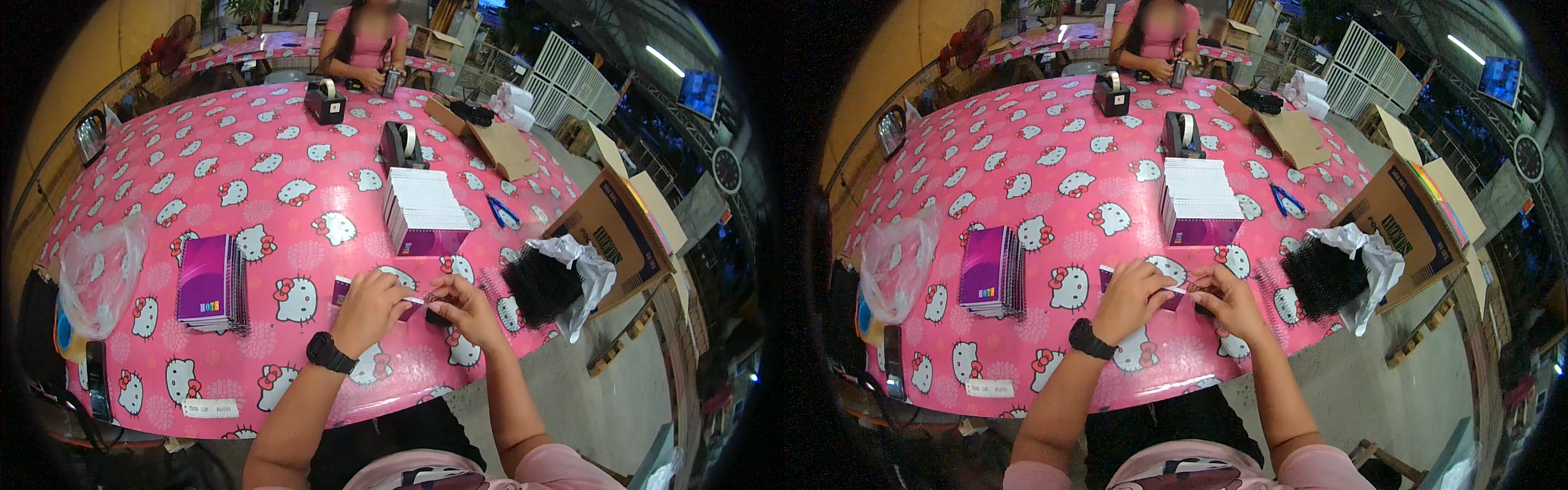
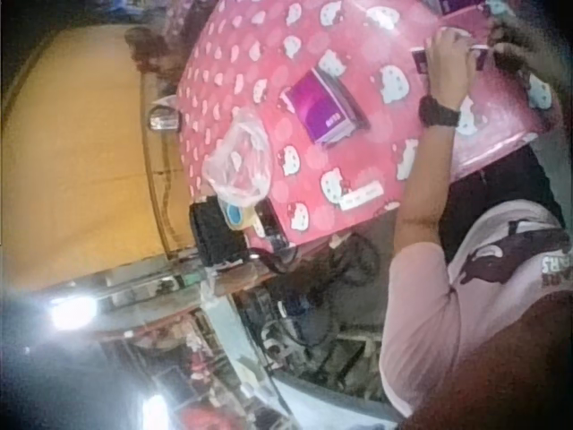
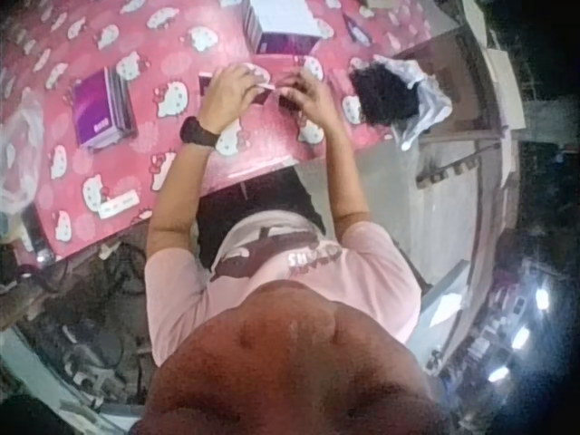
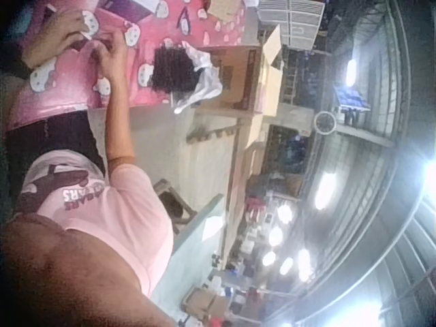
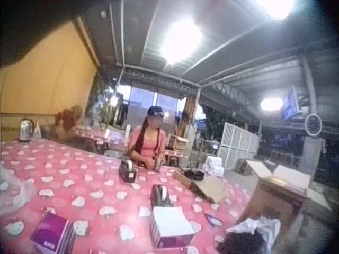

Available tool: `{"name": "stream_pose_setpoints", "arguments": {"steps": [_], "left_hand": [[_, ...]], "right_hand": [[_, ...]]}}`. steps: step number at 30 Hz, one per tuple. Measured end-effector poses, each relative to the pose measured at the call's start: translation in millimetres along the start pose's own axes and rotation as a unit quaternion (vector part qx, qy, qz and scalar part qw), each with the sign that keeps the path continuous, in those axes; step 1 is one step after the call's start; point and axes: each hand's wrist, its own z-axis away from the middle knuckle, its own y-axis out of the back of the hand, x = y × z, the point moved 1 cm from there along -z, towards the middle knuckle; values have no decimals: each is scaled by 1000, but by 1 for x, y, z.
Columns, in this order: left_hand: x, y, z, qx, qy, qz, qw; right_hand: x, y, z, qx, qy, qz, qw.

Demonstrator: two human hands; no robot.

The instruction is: The person assembles spiral-bound notebooks by inserting a black plastic cover into the spiral binding of a purple notebook. They repeatedly pick up a notebook and a cover, align them, and press the cover into place. The finished notebooks are stacked on the table.

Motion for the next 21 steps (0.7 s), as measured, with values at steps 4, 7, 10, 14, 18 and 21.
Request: {"name": "stream_pose_setpoints", "arguments": {"steps": [4, 7, 10, 14, 18, 21], "left_hand": [[-3, -3, 3, 4, 3, 0, 1000], [-2, -1, 2, 6, 3, 0, 1000], [-2, -2, 2, 6, 6, 4, 1000], [-2, -2, 0, 2, 1, -6, 1000], [-4, -3, 1, 4, 0, -14, 1000], [2, 0, -1, 7, 0, -26, 1000]], "right_hand": [[2, -2, -3, -9, -8, 94, 996], [1, -1, -4, 10, -34, 122, 992], [-16, -3, 0, -8, -69, 133, 989], [5, 4, 0, -37, -10, 125, 991], [-6, 0, -1, -57, -81, 116, 988], [-9, -1, -1, -44, 36, 193, 980]]}}
